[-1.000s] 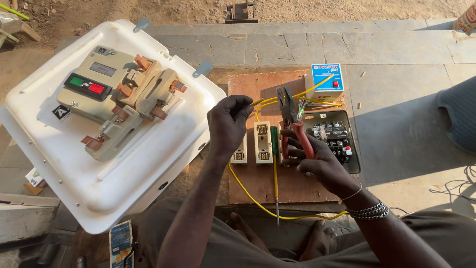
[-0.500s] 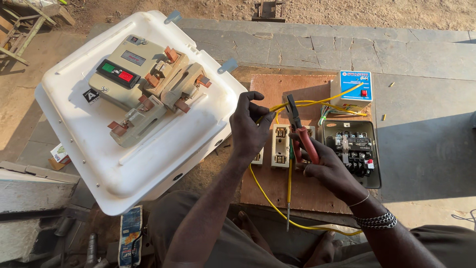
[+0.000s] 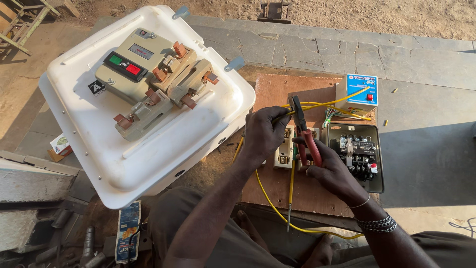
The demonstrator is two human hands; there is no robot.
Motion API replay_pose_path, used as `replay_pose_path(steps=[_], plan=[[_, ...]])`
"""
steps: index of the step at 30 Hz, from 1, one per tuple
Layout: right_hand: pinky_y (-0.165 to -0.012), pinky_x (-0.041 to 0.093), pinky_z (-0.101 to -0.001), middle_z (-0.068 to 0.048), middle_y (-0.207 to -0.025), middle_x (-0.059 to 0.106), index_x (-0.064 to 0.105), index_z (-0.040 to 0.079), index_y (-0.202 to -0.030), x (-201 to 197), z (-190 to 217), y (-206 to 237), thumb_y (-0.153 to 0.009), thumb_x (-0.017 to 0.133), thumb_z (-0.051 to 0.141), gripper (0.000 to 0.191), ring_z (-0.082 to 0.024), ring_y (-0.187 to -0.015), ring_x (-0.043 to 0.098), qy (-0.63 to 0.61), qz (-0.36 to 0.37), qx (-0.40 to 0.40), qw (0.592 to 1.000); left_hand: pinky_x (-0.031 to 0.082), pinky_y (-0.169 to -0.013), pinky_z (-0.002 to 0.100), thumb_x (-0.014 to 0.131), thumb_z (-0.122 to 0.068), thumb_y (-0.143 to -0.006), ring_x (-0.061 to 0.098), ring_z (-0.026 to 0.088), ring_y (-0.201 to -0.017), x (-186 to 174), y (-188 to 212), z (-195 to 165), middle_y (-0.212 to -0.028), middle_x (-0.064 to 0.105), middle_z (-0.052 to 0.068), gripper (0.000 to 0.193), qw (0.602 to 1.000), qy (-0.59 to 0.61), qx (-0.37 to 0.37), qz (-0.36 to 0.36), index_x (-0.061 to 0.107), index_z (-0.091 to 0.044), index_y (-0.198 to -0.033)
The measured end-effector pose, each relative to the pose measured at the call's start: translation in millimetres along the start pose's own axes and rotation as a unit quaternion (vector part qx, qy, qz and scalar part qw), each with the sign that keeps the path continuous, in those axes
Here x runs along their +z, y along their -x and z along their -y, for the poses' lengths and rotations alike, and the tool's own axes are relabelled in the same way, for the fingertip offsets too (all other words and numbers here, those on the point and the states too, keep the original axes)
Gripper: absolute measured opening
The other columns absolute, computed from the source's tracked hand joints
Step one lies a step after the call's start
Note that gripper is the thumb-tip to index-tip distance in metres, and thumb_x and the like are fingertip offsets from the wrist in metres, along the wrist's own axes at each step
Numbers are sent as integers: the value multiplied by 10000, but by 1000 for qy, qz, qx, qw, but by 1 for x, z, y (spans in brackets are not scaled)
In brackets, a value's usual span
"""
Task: The person sits on the ground and wires an electrical control panel, using a screwdriver to secure yellow cable into terminal blocks and a starter unit, and pliers to strip and cut the cable insulation. They route the yellow wire between components and work the connections on the contactor box.
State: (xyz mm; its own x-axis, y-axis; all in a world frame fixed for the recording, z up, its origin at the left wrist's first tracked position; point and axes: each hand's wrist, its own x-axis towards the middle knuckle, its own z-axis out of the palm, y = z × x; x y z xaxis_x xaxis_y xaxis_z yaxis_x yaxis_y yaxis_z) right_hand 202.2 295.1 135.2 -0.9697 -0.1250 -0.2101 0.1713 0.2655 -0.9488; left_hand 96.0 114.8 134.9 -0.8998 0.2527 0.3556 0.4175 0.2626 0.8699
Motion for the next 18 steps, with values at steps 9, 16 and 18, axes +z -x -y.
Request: replay_pose_path(steps=[9, 16, 18], plan=[[-919, 565, -350, -46, -1325, 605, 448, 148, -1485, -1, -12, -1, -709, 583, -60, 814, -154, -1136, 619, -33, 26, -4, 999, 547, -647, 385, 727, -75, -915, 728, 294, -714, -1, 6, -11, -823, 730, 160, 102, 995, -47, 82, -38, 737, -8, -992], [-768, 527, -420, -105, -985, 609, 589, 29, -1056, 7, -20, -8, -837, 618, -21, 226, -276, -864, 645, 242, -135, -149, 949, 527, -634, 342, 720, -62, -948, 704, 226, -703, -6, 5, -35, -827, 732, 129, 92, 995, 7, 98, -34, 745, -14, -1023], [-762, 525, -425, -137, -1088, 610, 613, 44, -1063, 1, -4, -11, -793, 633, -12, 276, -323, -898, 655, 287, -176, -226, 914, 535, -633, 305, 709, -52, -954, 689, 157, -697, -11, 3, -38, -828, 735, 91, 112, 994, 82, 77, 11, 753, -21, -1052]])
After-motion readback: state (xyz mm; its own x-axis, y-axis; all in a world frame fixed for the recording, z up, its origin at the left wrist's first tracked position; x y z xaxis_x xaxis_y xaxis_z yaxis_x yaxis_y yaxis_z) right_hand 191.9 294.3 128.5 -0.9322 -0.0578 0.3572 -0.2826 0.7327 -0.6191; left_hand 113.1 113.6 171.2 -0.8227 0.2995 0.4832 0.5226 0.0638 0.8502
